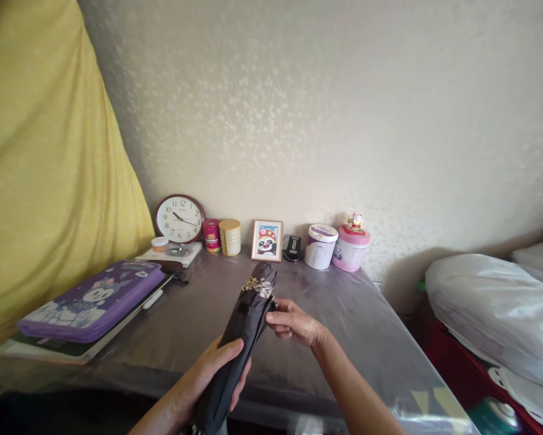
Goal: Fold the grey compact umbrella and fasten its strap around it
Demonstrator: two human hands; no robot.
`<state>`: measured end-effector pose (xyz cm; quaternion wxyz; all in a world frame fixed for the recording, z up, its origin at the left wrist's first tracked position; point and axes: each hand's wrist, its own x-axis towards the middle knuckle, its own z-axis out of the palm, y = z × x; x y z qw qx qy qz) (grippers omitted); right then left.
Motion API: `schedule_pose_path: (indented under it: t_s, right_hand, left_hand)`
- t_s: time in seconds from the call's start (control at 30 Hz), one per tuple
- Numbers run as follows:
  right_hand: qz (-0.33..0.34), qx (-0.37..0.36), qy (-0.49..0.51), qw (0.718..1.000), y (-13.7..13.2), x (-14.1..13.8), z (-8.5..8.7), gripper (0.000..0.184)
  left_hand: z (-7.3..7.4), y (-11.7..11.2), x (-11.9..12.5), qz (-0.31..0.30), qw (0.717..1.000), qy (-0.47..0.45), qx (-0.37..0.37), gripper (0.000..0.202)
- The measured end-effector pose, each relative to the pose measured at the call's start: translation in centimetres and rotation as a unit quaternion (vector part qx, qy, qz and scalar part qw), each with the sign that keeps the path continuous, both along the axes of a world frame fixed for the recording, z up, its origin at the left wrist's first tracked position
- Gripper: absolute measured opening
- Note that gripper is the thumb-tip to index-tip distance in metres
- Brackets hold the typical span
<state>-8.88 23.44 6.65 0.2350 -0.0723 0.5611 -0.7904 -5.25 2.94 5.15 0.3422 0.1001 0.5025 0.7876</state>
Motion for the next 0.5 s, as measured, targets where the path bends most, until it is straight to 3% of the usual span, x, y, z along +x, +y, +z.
schedule_pose_path:
  t_s: [0.27,0.5]
  right_hand:
    - [0.008,0.047,0.028,0.999,1.4,-0.4,-1.0,0.02]
    - [-0.045,0.136,0.064,0.988,2.0,-0.8,-1.1,0.024]
  left_hand:
    - [0.0,-0.3,-0.3,-0.03,0.999,0.024,0.0,0.04]
    - [-0.2,-0.5,-0.5,0.044,0.998,0.045,-0.008,0.03]
